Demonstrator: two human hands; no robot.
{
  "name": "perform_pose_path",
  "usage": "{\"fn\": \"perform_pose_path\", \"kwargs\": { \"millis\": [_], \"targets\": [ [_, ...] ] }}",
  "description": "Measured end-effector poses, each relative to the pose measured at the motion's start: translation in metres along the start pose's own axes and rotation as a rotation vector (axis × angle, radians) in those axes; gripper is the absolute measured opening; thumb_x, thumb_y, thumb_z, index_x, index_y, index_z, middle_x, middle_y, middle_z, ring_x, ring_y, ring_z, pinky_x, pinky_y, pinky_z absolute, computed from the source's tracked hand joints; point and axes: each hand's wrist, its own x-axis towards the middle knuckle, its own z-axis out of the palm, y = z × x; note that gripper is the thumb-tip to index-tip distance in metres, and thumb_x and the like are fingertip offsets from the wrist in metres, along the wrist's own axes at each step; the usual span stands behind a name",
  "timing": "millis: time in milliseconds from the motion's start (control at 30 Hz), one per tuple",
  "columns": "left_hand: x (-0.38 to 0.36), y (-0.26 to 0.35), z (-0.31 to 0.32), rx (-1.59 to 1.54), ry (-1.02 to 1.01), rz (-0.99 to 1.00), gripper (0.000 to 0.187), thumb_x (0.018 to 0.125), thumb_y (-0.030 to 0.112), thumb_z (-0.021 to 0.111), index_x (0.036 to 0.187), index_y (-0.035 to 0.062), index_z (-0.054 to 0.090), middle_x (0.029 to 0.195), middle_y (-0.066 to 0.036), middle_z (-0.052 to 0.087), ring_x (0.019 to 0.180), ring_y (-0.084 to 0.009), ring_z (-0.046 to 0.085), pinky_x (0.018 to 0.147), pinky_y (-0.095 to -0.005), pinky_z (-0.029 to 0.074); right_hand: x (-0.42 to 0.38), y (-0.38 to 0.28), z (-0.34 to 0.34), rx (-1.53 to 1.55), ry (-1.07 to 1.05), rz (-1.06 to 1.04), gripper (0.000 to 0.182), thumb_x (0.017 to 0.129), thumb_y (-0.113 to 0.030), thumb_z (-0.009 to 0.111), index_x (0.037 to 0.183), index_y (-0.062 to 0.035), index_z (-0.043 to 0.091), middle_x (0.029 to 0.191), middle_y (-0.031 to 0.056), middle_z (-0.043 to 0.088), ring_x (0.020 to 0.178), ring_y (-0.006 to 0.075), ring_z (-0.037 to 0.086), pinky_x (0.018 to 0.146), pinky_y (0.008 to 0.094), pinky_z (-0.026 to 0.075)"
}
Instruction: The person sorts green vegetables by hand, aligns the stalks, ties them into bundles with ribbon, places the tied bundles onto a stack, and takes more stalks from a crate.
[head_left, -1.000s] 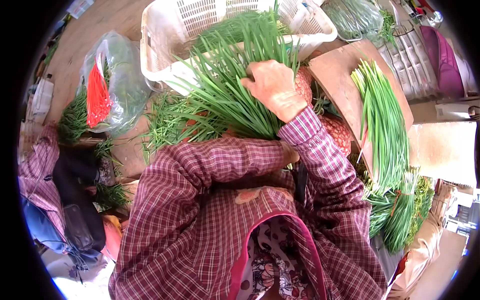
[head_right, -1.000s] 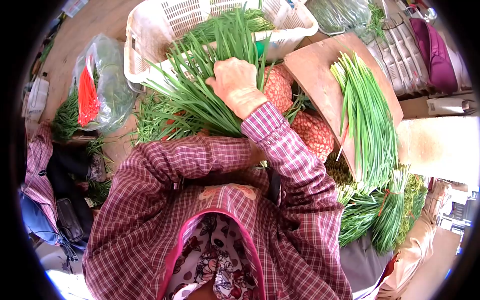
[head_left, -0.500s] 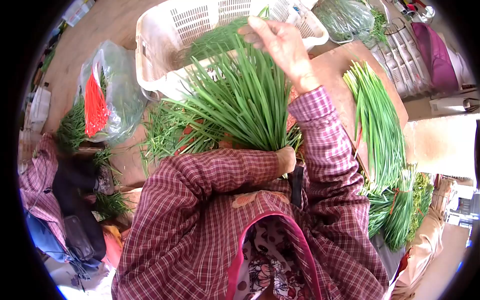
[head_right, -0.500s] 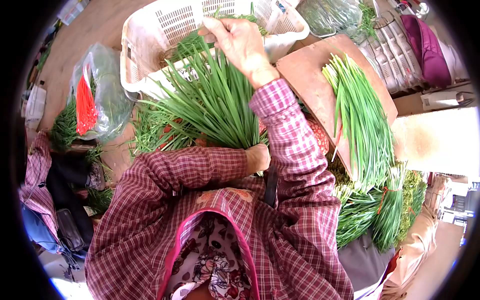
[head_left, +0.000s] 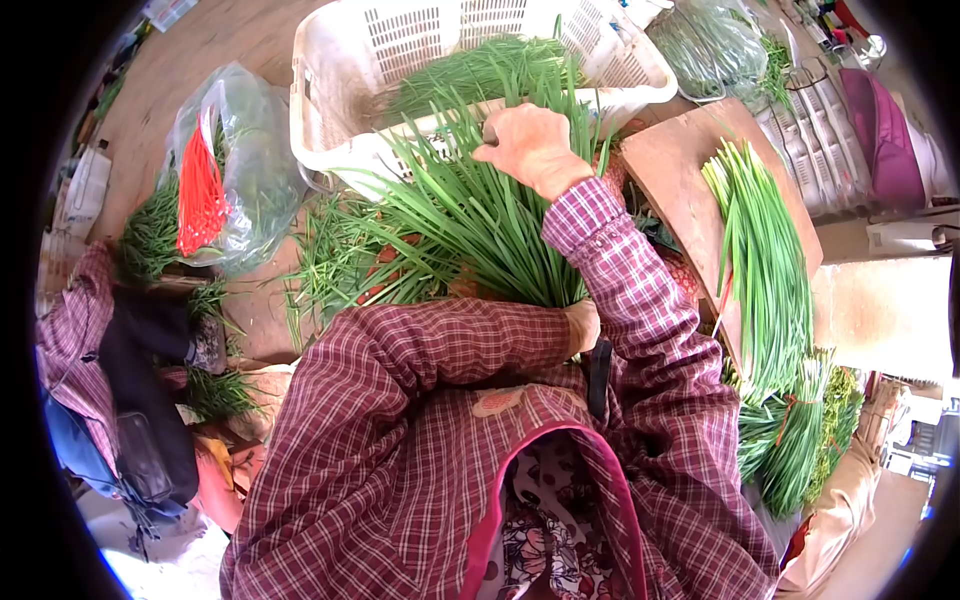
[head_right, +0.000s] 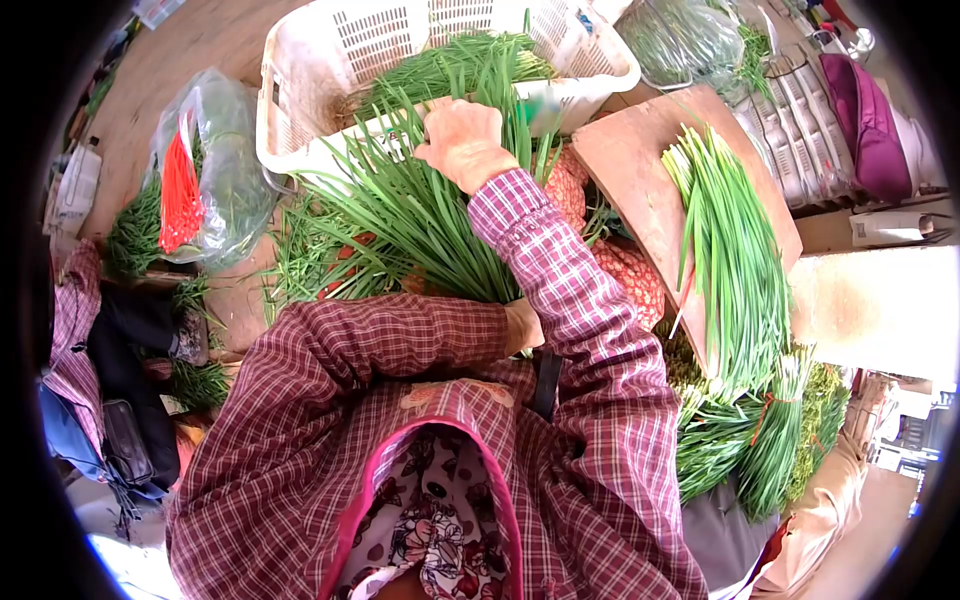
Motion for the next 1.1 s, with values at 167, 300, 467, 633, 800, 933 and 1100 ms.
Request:
{"fn": "perform_pose_path", "kwargs": {
  "millis": [167,300,467,633,800,933,1100],
  "targets": [
    [0.057,-0.016,-0.008,0.092,-0.099,0.288,0.039,0.096,0.029,0.042,0.126,0.0114,0.06,0.13,-0.008,0.058,0.117,-0.0201,0.055,0.1,-0.0359,0.042,-0.003,0.006,0.019,0.073,0.195,-0.106,0.02,0.08,-0.035,0.069,0.09,-0.0188,0.072,0.082,0.0073,0.07,0.079,0.0271,0.068,0.07,0.0399,0.054],
    [-0.051,0.01,-0.027,1.419,-0.471,1.13,0.041,0.093,0.024,0.045,0.13,0.0111,0.057,0.136,-0.009,0.053,0.131,-0.0224,0.043,0.109,-0.0369,0.032,-0.002,0.011,0.034,0.316,0.636,-0.231,0.018,0.081,-0.031,0.069,0.082,-0.013,0.069,0.073,0.0079,0.067,0.067,0.0268,0.066,0.06,0.0386,0.053],
    [-0.174,0.035,0.002,2.66,-0.468,1.077,0.028,0.087,0.019,0.056,0.112,0.0076,0.063,0.1,-0.006,0.061,0.09,-0.0213,0.056,0.077,-0.0366,0.044,0.009,0.016,-0.046,0.392,0.664,-0.184,0.032,0.086,-0.04,0.064,0.076,-0.0109,0.07,0.058,0.0095,0.061,0.056,0.0243,0.063,0.055,0.0381,0.051],
    [-0.265,0.111,0.021,2.029,-0.16,1.569,0.017,0.078,0.017,0.066,0.092,0.008,0.069,0.079,-0.01,0.068,0.065,-0.0194,0.065,0.059,-0.033,0.053,-0.039,0.095,-0.11,0.537,0.843,-0.179,0.057,0.083,-0.042,0.066,0.128,-0.0093,0.054,0.119,0.0155,0.062,0.11,0.0276,0.059,0.09,0.0397,0.049],
    [-0.368,0.17,0.058,0.874,-0.429,1.568,0.026,0.074,0.016,0.072,0.095,0.0034,0.065,0.091,-0.006,0.064,0.078,-0.0135,0.062,0.074,-0.029,0.052,-0.11,0.1,-0.112,1.37,0.513,-0.376,0.12,0.072,-0.054,0.075,0.15,-0.0032,-0.001,0.149,0.0296,0.024,0.136,0.0387,0.032,0.112,0.0502,0.029],
    [-0.404,0.171,0.112,0.876,-0.674,1.918,0.028,0.078,0.018,0.072,0.099,0.0023,0.064,0.091,-0.005,0.062,0.08,-0.0135,0.061,0.078,-0.028,0.051,-0.118,0.066,-0.124,1.109,0.785,-0.623,0.138,0.055,-0.048,0.089,0.149,-0.0019,0.0,0.149,0.0274,0.026,0.138,0.0366,0.028,0.114,0.0483,0.029],
    [-0.409,0.174,0.19,0.64,-1.072,1.937,0.02,0.083,0.014,0.068,0.098,0.0006,0.063,0.093,-0.007,0.062,0.088,-0.0173,0.06,0.086,-0.0333,0.051,-0.185,0.12,-0.191,0.463,1.089,-0.224,0.097,0.059,-0.034,0.086,0.138,-0.0058,0.037,0.108,0.0201,0.062,0.097,0.0313,0.064,0.087,0.0377,0.052]
  ]
}}
